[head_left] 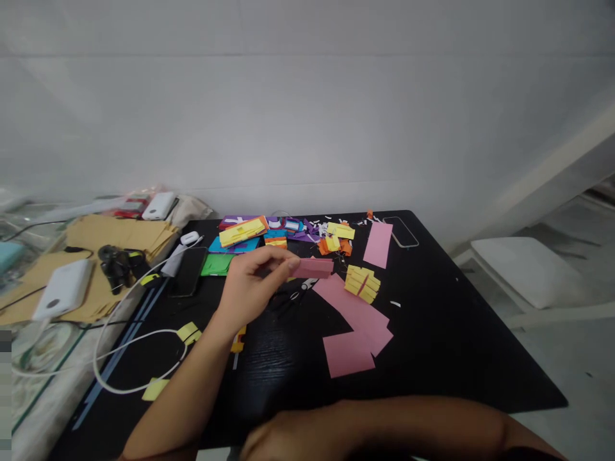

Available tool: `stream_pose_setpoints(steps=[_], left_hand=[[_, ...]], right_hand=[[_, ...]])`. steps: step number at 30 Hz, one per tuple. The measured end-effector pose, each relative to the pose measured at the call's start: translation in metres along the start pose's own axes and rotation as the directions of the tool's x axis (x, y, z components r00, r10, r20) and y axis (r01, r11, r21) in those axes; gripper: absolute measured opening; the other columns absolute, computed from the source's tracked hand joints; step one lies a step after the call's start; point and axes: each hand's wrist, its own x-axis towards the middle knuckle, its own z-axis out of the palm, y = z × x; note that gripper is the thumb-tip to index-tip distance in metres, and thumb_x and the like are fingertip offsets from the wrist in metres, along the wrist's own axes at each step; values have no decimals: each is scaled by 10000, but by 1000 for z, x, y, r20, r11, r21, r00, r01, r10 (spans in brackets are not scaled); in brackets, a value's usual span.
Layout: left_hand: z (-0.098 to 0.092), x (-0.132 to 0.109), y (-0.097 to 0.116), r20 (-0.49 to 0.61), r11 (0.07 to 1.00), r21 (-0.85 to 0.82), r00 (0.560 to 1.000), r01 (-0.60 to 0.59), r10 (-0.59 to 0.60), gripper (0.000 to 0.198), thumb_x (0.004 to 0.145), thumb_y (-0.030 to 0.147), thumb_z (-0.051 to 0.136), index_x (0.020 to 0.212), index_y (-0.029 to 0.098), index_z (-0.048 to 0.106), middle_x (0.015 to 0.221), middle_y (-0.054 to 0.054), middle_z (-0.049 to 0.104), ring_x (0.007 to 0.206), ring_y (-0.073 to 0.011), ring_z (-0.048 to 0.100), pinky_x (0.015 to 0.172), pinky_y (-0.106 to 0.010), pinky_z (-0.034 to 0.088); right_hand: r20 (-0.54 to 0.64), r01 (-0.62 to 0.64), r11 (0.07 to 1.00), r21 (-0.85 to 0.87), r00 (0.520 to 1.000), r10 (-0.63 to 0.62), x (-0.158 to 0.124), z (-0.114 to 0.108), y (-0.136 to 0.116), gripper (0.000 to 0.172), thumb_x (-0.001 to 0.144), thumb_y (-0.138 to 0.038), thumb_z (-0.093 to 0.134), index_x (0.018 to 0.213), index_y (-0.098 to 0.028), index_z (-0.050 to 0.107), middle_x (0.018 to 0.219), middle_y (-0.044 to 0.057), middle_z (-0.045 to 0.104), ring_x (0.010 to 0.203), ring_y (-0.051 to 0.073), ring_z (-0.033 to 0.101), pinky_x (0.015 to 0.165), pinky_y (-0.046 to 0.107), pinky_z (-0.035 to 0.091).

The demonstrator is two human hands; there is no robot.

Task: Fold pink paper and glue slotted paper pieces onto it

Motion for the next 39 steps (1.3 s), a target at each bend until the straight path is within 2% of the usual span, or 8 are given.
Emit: stream_pose_setpoints(steps=[3, 6, 8, 9, 14, 27, 35, 39], left_hand=[[1, 0, -4, -11, 997, -50, 999, 53, -53, 90, 931, 288, 785, 867, 230, 810, 658, 9, 734, 496, -97, 622, 451, -206, 497], [4, 0, -6, -14, 988, -116, 994, 106, -108, 116, 940, 307, 786, 869, 217, 798, 637, 10, 726, 451, -91, 614, 425, -199, 496], [7, 1, -7, -11, 976, -166, 989, 142, -146, 118, 941, 312, 787, 874, 215, 789, 619, 11, 730, 432, -95, 629, 416, -194, 507], [8, 2, -8, -9, 970, -188, 987, 157, -161, 115, 942, 314, 788, 880, 217, 786, 612, 12, 733, 426, -99, 639, 415, -193, 513], [12, 2, -14, 21, 948, -252, 981, 193, -194, 84, 949, 310, 787, 910, 235, 786, 615, 15, 744, 444, -117, 679, 450, -212, 568], [18, -3, -23, 9, 1000, -5, 1000, 18, -18, 151, 1059, 214, 625, 1199, 223, 680, 768, 27, 693, 625, -96, 641, 596, -207, 545], [20, -7, -32, -5, 997, 66, 999, -33, 33, 177, 1058, 195, 636, 1225, 233, 592, 855, 15, 741, 709, -100, 693, 664, -203, 560], [20, -9, -32, 48, 995, 90, 998, -33, 29, 183, 1073, 205, 613, 1251, 232, 583, 923, 0, 771, 648, -89, 702, 598, -182, 574]], right_hand=[[-357, 141, 981, -133, 917, -180, -30, -53, -58, 41, 978, -236, 725, 990, -215, 759, 1002, 30, 840, 943, 163, 810, 879, 241, 622], [-777, 51, 929, -365, 532, -335, -59, -101, -94, 135, 962, -149, 755, 1035, -262, 768, 944, 2, 810, 869, 163, 770, 853, 301, 626], [-840, -44, 860, -509, 245, -484, -72, -123, -97, 257, 908, -105, 803, 1065, -307, 773, 1018, 12, 791, 1018, 210, 752, 967, 396, 615], [-843, -137, 837, -529, 194, -501, -75, -132, -93, 319, 871, -123, 847, 1112, -320, 777, 1151, 41, 780, 1150, 250, 726, 1056, 466, 588], [-890, -202, 902, -381, 345, -299, -76, -148, -66, 296, 908, -211, 830, 1187, -303, 793, 1172, 44, 824, 1119, 254, 771, 1020, 477, 618], [-965, -191, 966, -175, 229, -130, -76, -149, -54, 169, 1070, -331, 648, 1216, -271, 707, 855, -3, 771, 684, 162, 704, 544, 290, 519], [-767, -550, 582, -599, 184, -615, -66, -143, -45, 199, 1012, -99, 671, 1099, -266, 734, 1125, 91, 680, 1078, 268, 700, 918, 485, 634], [-784, -495, 628, -601, 214, -583, -62, -140, -45, 265, 997, -94, 692, 1208, -252, 719, 1027, 67, 700, 943, 231, 714, 856, 447, 652]])
